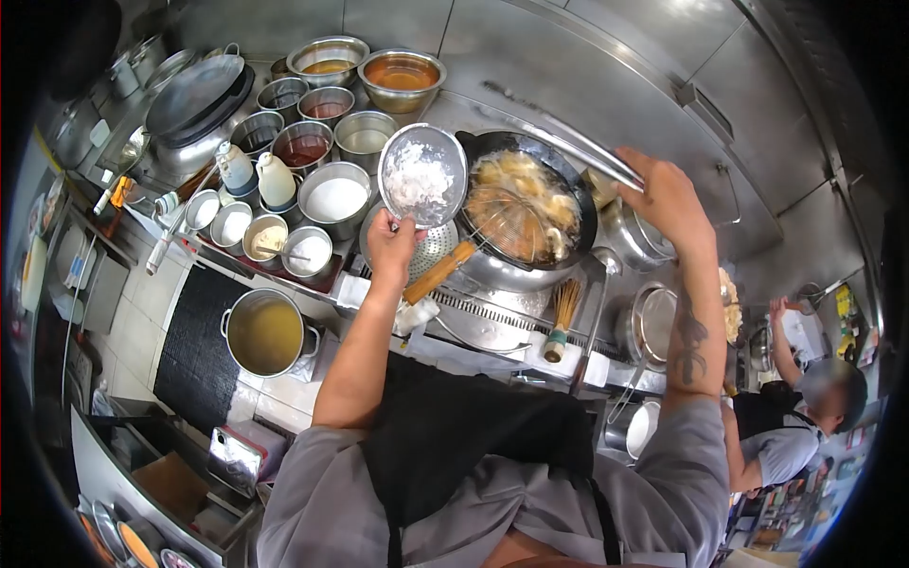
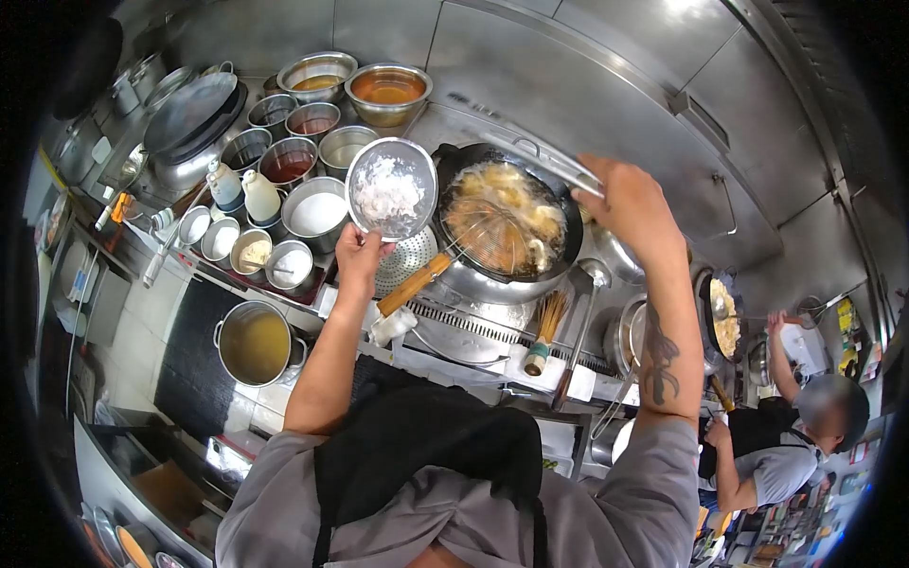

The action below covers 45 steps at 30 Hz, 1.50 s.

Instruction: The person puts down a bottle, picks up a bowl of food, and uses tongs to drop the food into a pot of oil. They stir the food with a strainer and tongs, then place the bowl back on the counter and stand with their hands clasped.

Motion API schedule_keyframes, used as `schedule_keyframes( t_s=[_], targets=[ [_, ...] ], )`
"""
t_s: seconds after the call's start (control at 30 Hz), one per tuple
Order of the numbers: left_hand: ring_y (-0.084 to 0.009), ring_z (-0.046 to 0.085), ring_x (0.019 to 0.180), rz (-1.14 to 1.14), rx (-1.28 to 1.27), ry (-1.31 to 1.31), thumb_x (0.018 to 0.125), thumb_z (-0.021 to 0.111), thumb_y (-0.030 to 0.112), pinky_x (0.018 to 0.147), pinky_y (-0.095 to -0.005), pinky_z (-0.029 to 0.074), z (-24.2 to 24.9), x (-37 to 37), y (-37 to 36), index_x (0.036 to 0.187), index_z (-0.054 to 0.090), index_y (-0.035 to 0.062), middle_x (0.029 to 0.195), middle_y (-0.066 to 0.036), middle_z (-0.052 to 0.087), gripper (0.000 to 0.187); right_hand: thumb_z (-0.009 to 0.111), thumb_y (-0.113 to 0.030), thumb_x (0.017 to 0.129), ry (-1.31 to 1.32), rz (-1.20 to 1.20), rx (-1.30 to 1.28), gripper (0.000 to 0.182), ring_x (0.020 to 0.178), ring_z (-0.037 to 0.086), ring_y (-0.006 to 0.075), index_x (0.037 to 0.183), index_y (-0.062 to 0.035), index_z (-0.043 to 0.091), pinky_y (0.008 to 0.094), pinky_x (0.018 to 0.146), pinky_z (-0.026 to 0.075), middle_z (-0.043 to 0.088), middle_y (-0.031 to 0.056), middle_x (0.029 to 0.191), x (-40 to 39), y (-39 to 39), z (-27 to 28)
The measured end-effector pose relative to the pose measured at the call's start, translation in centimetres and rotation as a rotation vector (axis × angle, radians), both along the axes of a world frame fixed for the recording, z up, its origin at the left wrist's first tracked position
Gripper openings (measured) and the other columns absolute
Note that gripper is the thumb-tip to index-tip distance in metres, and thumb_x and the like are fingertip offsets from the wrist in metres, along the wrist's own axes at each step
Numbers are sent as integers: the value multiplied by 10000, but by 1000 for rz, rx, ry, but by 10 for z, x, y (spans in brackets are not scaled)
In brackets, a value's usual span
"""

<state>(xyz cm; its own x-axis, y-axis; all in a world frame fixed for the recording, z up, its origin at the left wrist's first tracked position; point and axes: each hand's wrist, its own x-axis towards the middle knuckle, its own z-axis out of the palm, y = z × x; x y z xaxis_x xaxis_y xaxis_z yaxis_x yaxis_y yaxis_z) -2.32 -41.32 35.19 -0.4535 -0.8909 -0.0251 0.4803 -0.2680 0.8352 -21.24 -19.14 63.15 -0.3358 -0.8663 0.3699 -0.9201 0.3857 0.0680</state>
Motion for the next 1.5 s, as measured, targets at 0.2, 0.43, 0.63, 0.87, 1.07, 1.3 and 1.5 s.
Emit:
schedule_keyframes(
  t_s=[0.2, 0.43, 0.63, 0.87, 1.07, 1.3, 1.5],
  targets=[
    [-109, 613, 692, 50, -241, -55, 903, 590, 28, 647, -268, 573, -8, -15, 2, 795, 449, 37, 828, -80, 611, 178, 701, -116, 775, 40, 33, 263, 444, 887, 618, 366, 1197, -16, 605, 441, 783, 480, 648, 179, 981, 54, 10, 10],
    [-86, 594, 700, 47, -424, 11, 916, 574, 20, 661, -265, 571, 8, -21, 14, 826, 426, 32, 795, -55, 584, 175, 676, -107, 786, 85, 62, 277, 367, 833, 627, 367, 1137, -13, 625, 450, 744, 497, 643, 183, 897, 47, 11, -2],
    [-89, 596, 712, 43, -336, 6, 919, 568, 25, 667, -269, 570, -1, -26, 13, 819, 425, 32, 820, -68, 593, 174, 638, -109, 815, 89, 84, 309, 302, 783, 638, 363, 1101, -11, 634, 456, 710, 504, 647, 183, 838, 46, 22, -4],
    [-133, 633, 751, -4, -139, 42, 899, 544, 7, 654, -277, 576, -1, -35, 10, 887, 512, 13, 884, -76, 614, 34, 670, -101, 806, -3, 3, 172, 350, 883, 610, 385, 1147, -30, 634, 457, 782, 479, 649, 188, 969, 47, 30, 0],
    [-189, 657, 820, -136, 83, 7, 912, 538, -2, 715, -339, 595, -19, -39, 6, 979, 547, 22, 960, -90, 628, 71, 670, -91, 803, 14, 4, 119, 360, 887, 605, 394, 1155, -28, 628, 462, 777, 475, 641, 194, 959, 41, 36, -1],
    [-201, 655, 833, -112, 169, -28, 909, 538, 0, 736, -345, 588, -29, -42, 1, 978, 540, 24, 966, -91, 627, 73, 670, -89, 799, 0, -98, 223, 371, 901, 612, 392, 1162, -27, 629, 456, 795, 484, 646, 210, 957, 25, 39, -7],
    [-178, 618, 719, -59, 167, -17, 891, 561, -11, 663, -343, 614, -28, -35, 2, 850, 475, 28, 873, -83, 565, 103, 667, -102, 783, 69, -220, 226, 365, 899, 627, 398, 1141, -38, 646, 457, 810, 499, 661, 225, 926, -40, 47, -36]
  ],
)
